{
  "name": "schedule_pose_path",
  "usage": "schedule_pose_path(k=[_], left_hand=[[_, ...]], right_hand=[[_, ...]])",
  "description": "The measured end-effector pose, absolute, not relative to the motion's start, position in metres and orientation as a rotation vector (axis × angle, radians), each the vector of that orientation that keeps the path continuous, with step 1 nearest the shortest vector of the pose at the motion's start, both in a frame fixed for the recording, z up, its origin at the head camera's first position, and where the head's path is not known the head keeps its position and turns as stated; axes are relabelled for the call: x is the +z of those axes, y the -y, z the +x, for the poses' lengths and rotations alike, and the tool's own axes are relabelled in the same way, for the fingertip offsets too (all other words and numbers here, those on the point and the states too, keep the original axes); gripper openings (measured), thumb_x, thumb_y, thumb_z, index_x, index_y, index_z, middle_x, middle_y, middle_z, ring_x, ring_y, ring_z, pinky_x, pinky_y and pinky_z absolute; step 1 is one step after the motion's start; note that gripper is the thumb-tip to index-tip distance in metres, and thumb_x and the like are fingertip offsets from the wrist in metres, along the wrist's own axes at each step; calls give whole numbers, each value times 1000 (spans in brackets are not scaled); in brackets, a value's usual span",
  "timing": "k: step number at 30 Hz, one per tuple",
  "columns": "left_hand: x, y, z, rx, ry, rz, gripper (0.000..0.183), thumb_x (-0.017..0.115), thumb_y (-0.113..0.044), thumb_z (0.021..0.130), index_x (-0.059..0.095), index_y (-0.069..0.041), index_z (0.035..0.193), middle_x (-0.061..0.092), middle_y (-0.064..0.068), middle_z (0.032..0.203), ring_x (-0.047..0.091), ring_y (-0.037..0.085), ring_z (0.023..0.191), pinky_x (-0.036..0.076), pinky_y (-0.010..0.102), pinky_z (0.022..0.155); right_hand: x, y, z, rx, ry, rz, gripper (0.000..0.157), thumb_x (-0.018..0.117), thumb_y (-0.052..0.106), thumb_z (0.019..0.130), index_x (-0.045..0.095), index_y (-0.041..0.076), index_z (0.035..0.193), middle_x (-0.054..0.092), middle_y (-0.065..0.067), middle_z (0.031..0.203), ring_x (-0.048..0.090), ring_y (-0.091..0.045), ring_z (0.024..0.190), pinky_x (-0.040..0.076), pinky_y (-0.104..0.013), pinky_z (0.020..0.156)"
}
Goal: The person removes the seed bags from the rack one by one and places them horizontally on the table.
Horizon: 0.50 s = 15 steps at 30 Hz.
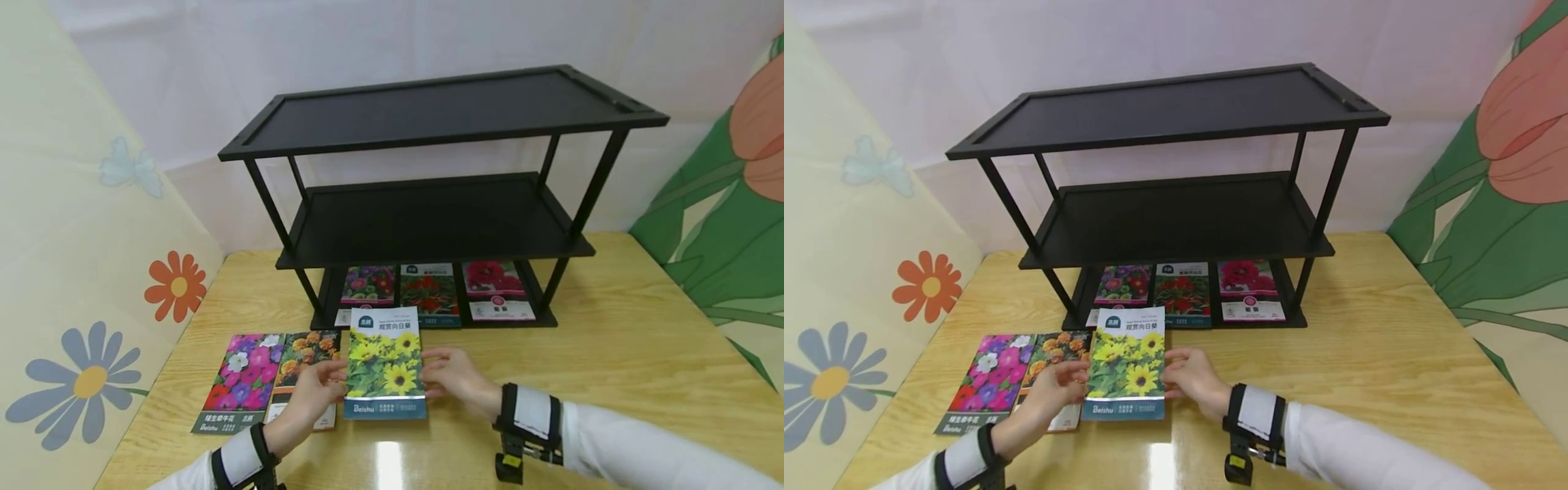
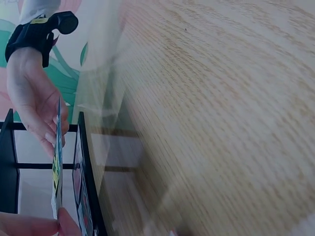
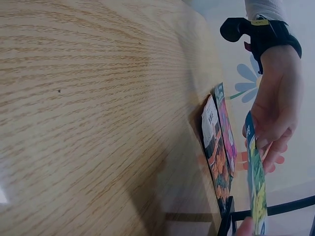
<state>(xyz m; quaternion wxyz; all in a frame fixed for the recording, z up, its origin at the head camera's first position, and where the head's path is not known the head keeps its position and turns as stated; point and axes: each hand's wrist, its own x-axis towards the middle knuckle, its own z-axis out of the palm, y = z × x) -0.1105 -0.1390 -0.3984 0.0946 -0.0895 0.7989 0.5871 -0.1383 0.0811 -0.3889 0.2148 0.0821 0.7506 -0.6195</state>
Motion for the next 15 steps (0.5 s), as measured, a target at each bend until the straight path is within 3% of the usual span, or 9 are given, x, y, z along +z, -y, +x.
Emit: schedule_pose_path(k=[15], left_hand=[[-406, 148, -106, 1706, -2372, -299, 43, 50, 13, 71, 50, 15, 114, 54, 13, 85, 52, 14, 65, 50, 31, 61]], right_hand=[[-396, -70, -136, -1768, -2011, 151, 41, 53, -8, 77, 44, -13, 116, 59, -17, 84, 58, -17, 63, 52, -33, 63]])
